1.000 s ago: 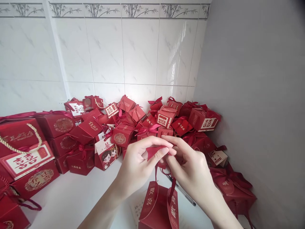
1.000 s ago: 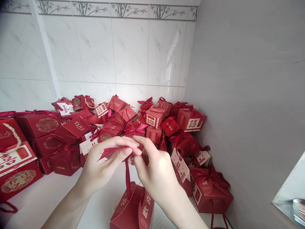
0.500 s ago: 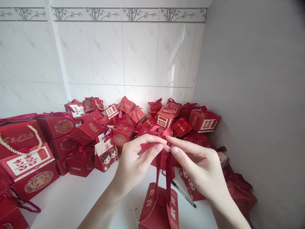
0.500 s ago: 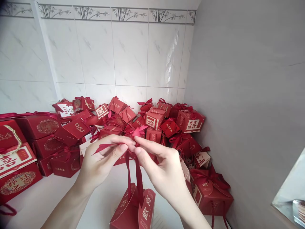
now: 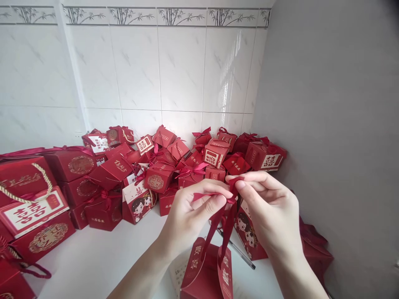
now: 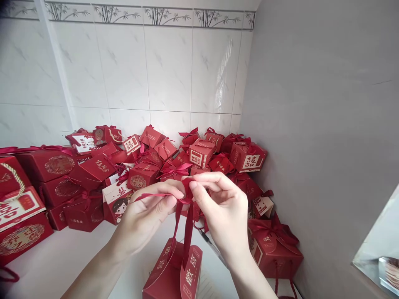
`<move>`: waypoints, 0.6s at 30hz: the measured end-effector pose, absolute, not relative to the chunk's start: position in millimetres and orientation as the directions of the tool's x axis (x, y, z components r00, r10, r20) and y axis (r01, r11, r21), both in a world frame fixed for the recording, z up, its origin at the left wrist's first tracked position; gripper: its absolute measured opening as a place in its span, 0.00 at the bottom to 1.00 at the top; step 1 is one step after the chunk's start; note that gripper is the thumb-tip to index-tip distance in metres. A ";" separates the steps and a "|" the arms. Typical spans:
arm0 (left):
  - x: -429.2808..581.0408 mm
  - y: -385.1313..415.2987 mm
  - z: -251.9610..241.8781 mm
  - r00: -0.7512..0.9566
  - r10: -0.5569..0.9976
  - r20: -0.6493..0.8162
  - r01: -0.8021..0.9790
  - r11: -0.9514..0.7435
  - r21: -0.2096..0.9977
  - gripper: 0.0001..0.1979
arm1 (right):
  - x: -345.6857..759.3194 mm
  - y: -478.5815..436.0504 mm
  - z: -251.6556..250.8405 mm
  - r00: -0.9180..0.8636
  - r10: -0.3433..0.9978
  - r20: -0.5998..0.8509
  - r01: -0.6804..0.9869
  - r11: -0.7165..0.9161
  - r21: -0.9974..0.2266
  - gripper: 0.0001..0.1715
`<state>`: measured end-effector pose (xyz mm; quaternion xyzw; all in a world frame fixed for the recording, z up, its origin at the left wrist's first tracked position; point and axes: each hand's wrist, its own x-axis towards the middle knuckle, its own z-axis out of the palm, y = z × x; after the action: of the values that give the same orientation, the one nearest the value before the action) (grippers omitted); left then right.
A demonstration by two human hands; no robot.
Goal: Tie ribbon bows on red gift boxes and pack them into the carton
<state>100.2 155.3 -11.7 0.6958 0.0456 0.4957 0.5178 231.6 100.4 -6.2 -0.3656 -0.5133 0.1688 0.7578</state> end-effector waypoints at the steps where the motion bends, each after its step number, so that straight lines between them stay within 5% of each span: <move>1: 101.0 154.5 -12.0 0.506 0.586 0.633 -0.444 -0.453 0.773 0.05 | 232.0 100.5 -5.9 0.414 0.617 0.670 0.134 0.686 -0.715 0.05; 7: 103.3 148.0 -11.7 0.556 0.629 0.543 -0.372 -0.396 0.840 0.07 | 230.5 97.4 -3.0 0.395 0.494 0.775 0.269 0.744 -0.612 0.03; 18: 98.3 147.5 -7.5 0.523 0.636 0.567 -0.329 -0.463 0.823 0.08 | 227.1 91.2 -3.7 0.277 0.652 0.705 0.077 0.717 -0.693 0.04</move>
<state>98.3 147.5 -7.5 0.7104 0.1078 0.4762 0.5068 227.1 91.2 -3.7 -0.3209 -0.5681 0.1965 0.7318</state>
